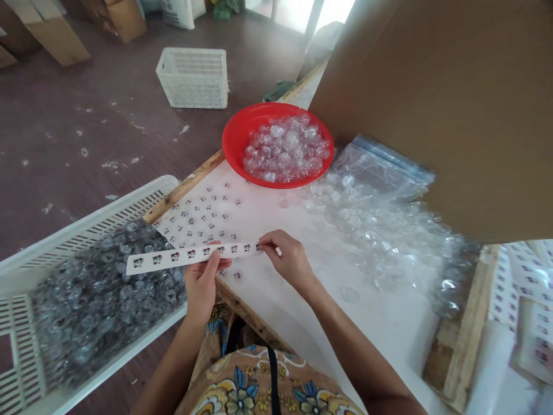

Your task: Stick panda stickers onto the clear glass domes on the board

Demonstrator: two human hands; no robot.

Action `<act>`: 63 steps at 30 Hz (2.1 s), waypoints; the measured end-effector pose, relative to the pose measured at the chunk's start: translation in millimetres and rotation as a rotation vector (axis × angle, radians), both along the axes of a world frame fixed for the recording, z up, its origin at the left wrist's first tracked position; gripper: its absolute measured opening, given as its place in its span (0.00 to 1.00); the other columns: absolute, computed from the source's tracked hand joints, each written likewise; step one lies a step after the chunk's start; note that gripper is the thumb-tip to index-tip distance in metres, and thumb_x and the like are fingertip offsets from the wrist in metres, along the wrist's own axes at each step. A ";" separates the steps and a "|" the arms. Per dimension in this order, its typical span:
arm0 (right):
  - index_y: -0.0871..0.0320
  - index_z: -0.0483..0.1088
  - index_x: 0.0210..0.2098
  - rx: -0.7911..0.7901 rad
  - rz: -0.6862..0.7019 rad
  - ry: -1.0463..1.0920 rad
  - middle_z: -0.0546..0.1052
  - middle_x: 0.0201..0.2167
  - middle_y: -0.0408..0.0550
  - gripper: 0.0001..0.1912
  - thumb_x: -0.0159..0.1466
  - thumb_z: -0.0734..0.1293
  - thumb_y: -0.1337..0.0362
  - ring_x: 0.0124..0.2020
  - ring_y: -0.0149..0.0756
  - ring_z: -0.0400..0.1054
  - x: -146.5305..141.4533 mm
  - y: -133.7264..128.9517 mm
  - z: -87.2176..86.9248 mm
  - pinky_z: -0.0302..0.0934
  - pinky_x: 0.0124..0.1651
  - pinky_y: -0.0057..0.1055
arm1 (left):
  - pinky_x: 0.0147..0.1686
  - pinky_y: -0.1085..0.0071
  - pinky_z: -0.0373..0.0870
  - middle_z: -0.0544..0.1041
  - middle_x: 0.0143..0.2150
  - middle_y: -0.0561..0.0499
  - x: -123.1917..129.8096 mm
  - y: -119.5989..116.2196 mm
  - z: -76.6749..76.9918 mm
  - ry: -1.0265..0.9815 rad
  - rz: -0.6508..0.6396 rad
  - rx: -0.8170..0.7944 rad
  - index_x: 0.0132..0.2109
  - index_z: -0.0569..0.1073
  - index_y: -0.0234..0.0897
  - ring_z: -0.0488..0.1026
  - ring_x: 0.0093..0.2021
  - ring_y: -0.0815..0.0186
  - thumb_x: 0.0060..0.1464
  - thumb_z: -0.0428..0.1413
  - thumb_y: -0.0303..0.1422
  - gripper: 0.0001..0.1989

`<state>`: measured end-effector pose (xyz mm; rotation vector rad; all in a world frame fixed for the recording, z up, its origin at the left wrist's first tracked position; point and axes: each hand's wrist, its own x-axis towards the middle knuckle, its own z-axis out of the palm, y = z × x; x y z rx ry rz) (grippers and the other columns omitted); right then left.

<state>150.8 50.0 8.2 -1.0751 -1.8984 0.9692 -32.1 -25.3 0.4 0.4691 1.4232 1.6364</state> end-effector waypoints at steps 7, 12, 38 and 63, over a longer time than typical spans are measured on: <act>0.56 0.69 0.32 -0.242 -0.295 0.065 0.74 0.27 0.44 0.06 0.60 0.66 0.60 0.28 0.32 0.66 23.0 26.8 -9.7 0.61 0.31 0.29 | 0.32 0.74 0.78 0.80 0.33 0.52 -28.5 4.3 3.3 -0.097 0.166 0.045 0.39 0.80 0.35 0.77 0.28 0.70 0.42 0.69 0.34 0.15; 0.56 0.69 0.28 -0.390 -0.243 -0.053 0.74 0.25 0.43 0.08 0.56 0.67 0.58 0.25 0.31 0.64 30.9 41.1 -38.4 0.58 0.29 0.28 | 0.31 0.75 0.78 0.80 0.32 0.51 -37.7 5.2 3.5 -0.114 0.179 0.008 0.38 0.80 0.33 0.77 0.27 0.70 0.39 0.71 0.35 0.17; 0.56 0.73 0.39 -0.011 0.105 -0.195 0.78 0.36 0.47 0.04 0.64 0.67 0.68 0.38 0.36 0.71 -17.8 5.3 -2.3 0.62 0.43 0.32 | 0.33 0.69 0.79 0.80 0.38 0.47 -6.0 -0.3 -2.0 0.112 -0.043 -0.034 0.44 0.79 0.36 0.77 0.29 0.66 0.48 0.66 0.39 0.17; 0.55 0.70 0.29 -0.454 0.005 -0.243 0.72 0.22 0.39 0.03 0.59 0.67 0.64 0.23 0.29 0.63 36.4 -18.7 -20.7 0.57 0.29 0.27 | 0.32 0.73 0.77 0.80 0.39 0.48 -28.3 12.1 -4.0 0.071 0.105 0.027 0.40 0.79 0.37 0.77 0.29 0.69 0.47 0.66 0.37 0.13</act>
